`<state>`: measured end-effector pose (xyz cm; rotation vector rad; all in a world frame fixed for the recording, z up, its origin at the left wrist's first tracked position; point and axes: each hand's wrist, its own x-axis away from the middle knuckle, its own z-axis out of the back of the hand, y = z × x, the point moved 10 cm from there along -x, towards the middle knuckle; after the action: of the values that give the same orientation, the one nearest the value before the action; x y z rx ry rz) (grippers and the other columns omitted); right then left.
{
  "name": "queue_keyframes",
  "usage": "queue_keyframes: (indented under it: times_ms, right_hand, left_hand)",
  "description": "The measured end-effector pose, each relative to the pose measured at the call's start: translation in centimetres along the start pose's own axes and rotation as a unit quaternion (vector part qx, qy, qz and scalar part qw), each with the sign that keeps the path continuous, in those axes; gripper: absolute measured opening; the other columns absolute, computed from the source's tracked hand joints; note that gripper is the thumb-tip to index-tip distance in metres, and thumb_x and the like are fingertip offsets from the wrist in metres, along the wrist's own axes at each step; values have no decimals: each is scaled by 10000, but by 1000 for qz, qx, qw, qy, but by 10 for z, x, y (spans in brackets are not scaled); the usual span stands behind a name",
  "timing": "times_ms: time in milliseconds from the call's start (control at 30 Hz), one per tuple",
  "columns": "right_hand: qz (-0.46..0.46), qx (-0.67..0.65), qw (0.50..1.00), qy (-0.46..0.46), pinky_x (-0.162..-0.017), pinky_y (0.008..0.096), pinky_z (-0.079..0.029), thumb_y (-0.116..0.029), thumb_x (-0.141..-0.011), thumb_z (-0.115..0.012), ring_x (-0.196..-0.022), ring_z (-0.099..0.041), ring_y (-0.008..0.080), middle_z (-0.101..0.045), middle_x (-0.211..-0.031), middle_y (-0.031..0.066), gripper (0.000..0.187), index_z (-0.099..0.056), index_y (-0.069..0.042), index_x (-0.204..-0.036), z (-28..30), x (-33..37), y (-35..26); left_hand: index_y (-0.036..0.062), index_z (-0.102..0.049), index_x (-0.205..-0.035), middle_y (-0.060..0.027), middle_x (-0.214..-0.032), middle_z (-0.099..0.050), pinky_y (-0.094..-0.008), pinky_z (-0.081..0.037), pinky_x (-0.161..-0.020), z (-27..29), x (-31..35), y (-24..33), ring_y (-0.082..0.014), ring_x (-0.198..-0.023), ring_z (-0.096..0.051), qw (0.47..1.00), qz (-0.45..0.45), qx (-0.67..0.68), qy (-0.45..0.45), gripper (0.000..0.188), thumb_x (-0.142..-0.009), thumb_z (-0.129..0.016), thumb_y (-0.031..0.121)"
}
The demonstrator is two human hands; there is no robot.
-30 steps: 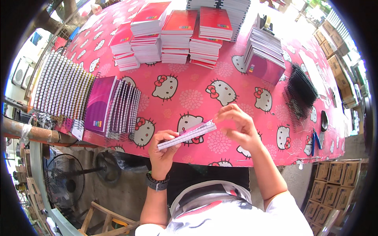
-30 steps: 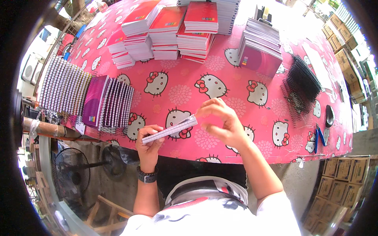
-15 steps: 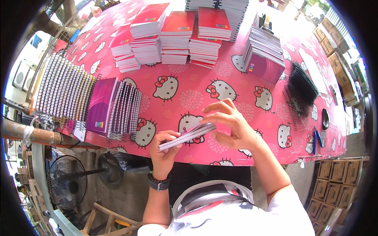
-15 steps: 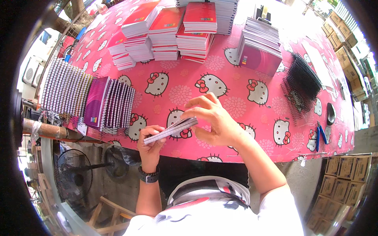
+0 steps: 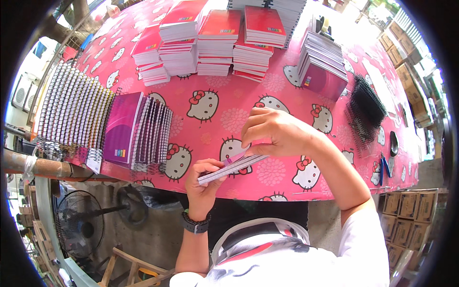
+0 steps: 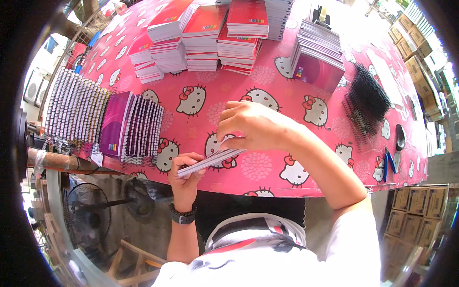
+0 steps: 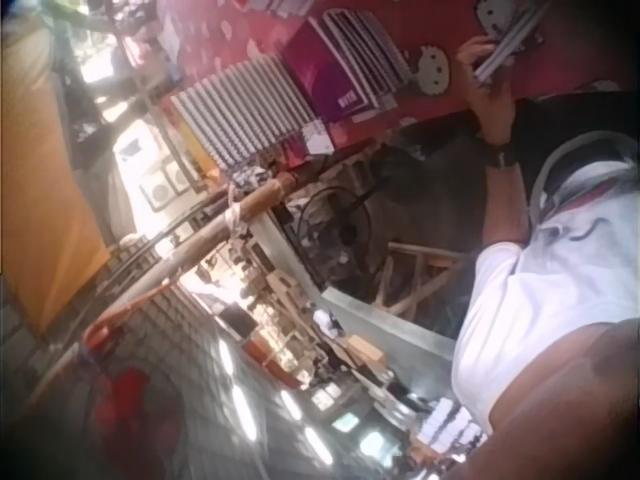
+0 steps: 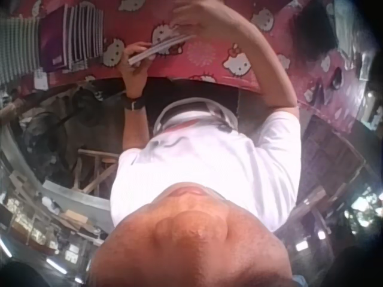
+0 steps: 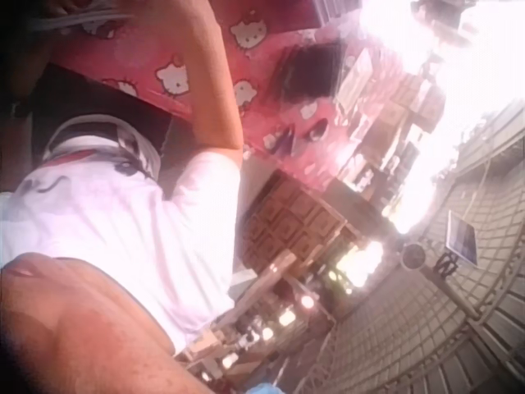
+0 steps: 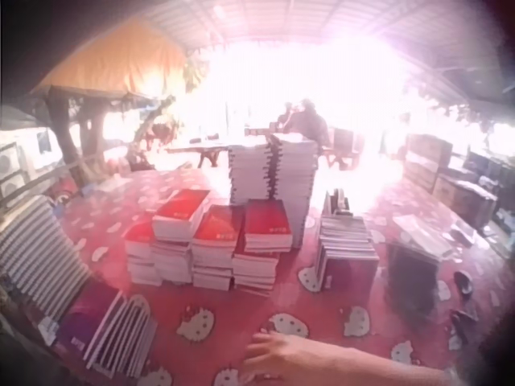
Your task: The person assembles notebooks by aligning paper stacks with covers and inserting plastic spiral bindings through the pre-punched holes by hand.
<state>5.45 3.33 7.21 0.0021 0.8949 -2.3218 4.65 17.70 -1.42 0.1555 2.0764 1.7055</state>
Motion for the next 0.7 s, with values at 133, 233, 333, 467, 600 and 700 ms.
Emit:
queue_keyframes:
  times_ms: [133, 233, 333, 467, 600, 700]
  right_hand:
    - [8, 43, 999, -11, -736, 374, -471, -64, -686, -680, -840, -548, 236, -615, -784, 41, 121, -654, -59, -804, 3, -9, -11]
    - [-6, 67, 997, -43, -728, 348, -454, -15, -663, -677, -795, -558, 231, -623, -839, 45, 178, -638, -56, -832, -2, -8, -7]
    - [-61, 9, 998, -20, -694, 352, -463, -2, -682, -643, -782, -577, 245, -627, -801, 69, 165, -642, -42, -841, 5, -2, 10]
    - [-187, -12, 982, 3, -763, 334, -479, -19, -705, -652, -847, -615, 219, -649, -859, 89, 252, -637, -30, -957, 20, 26, 38]
    - [-159, -208, 951, 163, -899, 303, -453, -72, -757, -700, -1029, -573, 133, -616, -1112, 52, 393, -551, -24, -1118, -5, 50, 26]
    - [-181, -268, 905, 276, -862, 267, -453, -15, -792, -653, -982, -574, 121, -616, -1058, 48, 337, -553, -22, -1114, -30, 78, 45]
  left_hand:
    - [36, -515, -941, -107, -999, -571, -242, -469, -742, 1, -1, -3, -119, -834, -558, 1000, 6, 5, -2, 226, -781, -653, -45]
    - [36, -515, -947, -106, -1003, -569, -245, -465, -756, 1, -2, -6, -121, -841, -555, 1000, 13, 12, -7, 222, -787, -648, -40]
    - [36, -513, -955, -106, -1008, -565, -251, -459, -775, 0, -5, -6, -125, -861, -551, 999, 29, 33, -5, 221, -792, -645, -34]
    - [36, -507, -965, -105, -1016, -560, -255, -452, -794, 4, -10, -9, -132, -891, -544, 998, 34, 58, 4, 225, -796, -642, -29]
    - [39, -498, -977, -95, -997, -553, -256, -449, -806, 2, -10, -7, -132, -907, -536, 999, 23, 44, 2, 240, -797, -644, -22]
    - [33, -492, -983, -88, -986, -547, -252, -458, -785, -8, -12, -12, -127, -866, -544, 997, 33, 69, 16, 222, -815, -634, 1]
